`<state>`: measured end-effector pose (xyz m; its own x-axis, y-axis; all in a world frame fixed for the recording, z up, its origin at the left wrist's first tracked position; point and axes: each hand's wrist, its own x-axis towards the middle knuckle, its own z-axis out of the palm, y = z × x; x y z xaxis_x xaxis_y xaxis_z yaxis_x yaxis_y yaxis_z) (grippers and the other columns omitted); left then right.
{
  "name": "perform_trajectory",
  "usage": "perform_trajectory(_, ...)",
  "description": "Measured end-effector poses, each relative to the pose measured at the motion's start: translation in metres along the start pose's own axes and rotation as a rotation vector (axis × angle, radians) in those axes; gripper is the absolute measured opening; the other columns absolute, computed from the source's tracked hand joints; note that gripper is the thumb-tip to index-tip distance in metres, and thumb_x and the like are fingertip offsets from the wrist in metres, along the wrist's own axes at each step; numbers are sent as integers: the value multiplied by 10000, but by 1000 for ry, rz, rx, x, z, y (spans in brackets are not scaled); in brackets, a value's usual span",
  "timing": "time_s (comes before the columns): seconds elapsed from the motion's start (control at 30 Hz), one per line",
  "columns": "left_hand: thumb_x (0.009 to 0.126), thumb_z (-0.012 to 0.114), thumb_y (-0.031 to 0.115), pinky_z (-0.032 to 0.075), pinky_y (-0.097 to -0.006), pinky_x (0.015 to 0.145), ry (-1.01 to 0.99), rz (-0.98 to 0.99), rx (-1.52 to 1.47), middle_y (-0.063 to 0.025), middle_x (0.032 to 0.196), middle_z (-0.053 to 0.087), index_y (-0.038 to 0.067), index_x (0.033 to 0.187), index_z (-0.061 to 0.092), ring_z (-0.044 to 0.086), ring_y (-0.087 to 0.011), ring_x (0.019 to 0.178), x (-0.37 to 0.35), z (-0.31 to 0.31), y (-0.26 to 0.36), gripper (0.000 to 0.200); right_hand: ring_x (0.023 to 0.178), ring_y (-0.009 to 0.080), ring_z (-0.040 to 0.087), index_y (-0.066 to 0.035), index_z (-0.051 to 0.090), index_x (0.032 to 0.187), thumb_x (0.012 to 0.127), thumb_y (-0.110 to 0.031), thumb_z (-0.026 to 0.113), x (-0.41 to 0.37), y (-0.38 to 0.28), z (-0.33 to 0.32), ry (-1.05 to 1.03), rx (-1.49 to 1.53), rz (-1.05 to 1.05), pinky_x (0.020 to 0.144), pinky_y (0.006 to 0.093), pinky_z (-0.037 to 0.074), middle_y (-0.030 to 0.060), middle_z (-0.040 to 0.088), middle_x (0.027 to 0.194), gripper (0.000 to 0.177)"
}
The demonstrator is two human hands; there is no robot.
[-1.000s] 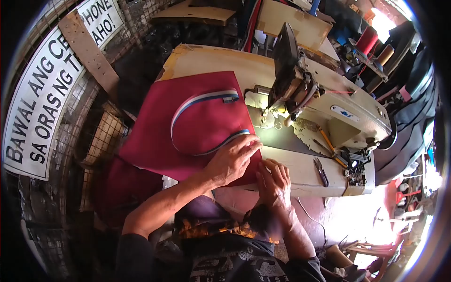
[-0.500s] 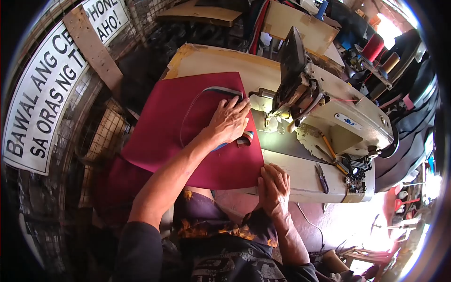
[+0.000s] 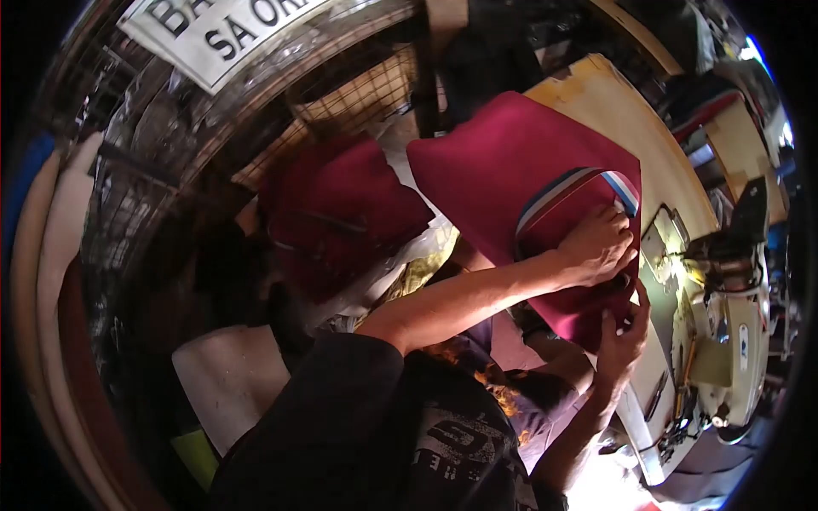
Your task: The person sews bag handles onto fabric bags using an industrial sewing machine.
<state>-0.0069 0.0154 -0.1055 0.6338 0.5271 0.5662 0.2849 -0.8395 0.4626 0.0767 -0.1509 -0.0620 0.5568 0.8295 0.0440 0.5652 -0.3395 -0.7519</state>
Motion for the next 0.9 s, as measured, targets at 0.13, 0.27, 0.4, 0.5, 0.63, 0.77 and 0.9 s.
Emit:
perform_trajectory(0.13, 969, 603, 370, 427, -448, 1006, 132, -267, -308, -206, 1121, 605, -14, 1065, 679, 534, -365, 1138, -17, -28, 0, 403, 1101, 267, 587, -98, 591, 1349, 759, 34, 610, -20, -49, 7, -79, 29, -262, 972, 404, 458, 110, 605, 1223, 606)
perform_trajectory(0.27, 961, 624, 459, 453, -461, 981, -35, -401, -608, -275, 1146, 614, -38, 1106, 678, 584, -413, 1114, -22, -76, -3, 521, 1150, 332, 572, -69, 636, 1272, 736, 16, 593, -37, -82, 8, -206, 72, -325, 1013, 426, 443, 160, 579, 1240, 544)
perform_trajectory(0.4, 902, 658, 582, 477, -463, 923, -248, -561, -715, -318, 1087, 642, -79, 1081, 677, 631, -416, 1073, -39, -134, -2, 685, 1107, 375, 575, -59, 674, 1217, 728, 30, 578, -59, -108, 10, -291, -21, -494, 981, 447, 462, 191, 568, 1208, 506)
perform_trajectory(0.5, 892, 662, 590, 506, -458, 873, -347, -666, -643, -318, 969, 666, -106, 1033, 666, 665, -415, 983, -52, -178, 1, 710, 1104, 371, 577, -53, 680, 1208, 730, 49, 582, -68, -123, 12, -452, -63, -547, 971, 446, 463, 194, 565, 1217, 498)
perform_trajectory(0.63, 839, 711, 575, 551, -469, 769, -393, -634, -380, -298, 864, 677, -120, 918, 615, 691, -432, 863, -73, -212, 3, 707, 1051, 378, 610, -39, 668, 1224, 776, 78, 570, -81, -136, 30, -594, -73, -582, 915, 426, 504, 214, 557, 1240, 473)
perform_trajectory(0.77, 835, 684, 179, 566, -483, 760, -282, -561, -207, -296, 874, 682, -108, 1010, 575, 692, -452, 862, -114, -185, -6, 354, 1067, 434, 620, -12, 635, 1252, 788, 84, 571, -82, -132, 50, -652, -19, -626, 926, 422, 519, 237, 560, 1267, 478)
perform_trajectory(0.9, 900, 577, 37, 508, -512, 619, -135, -478, -240, -251, 756, 656, -68, 1060, 480, 659, -471, 754, -138, -180, -13, 214, 1139, 412, 604, 8, 606, 1299, 797, 89, 564, -88, -132, 65, -707, 81, -589, 978, 422, 497, 239, 564, 1273, 511)
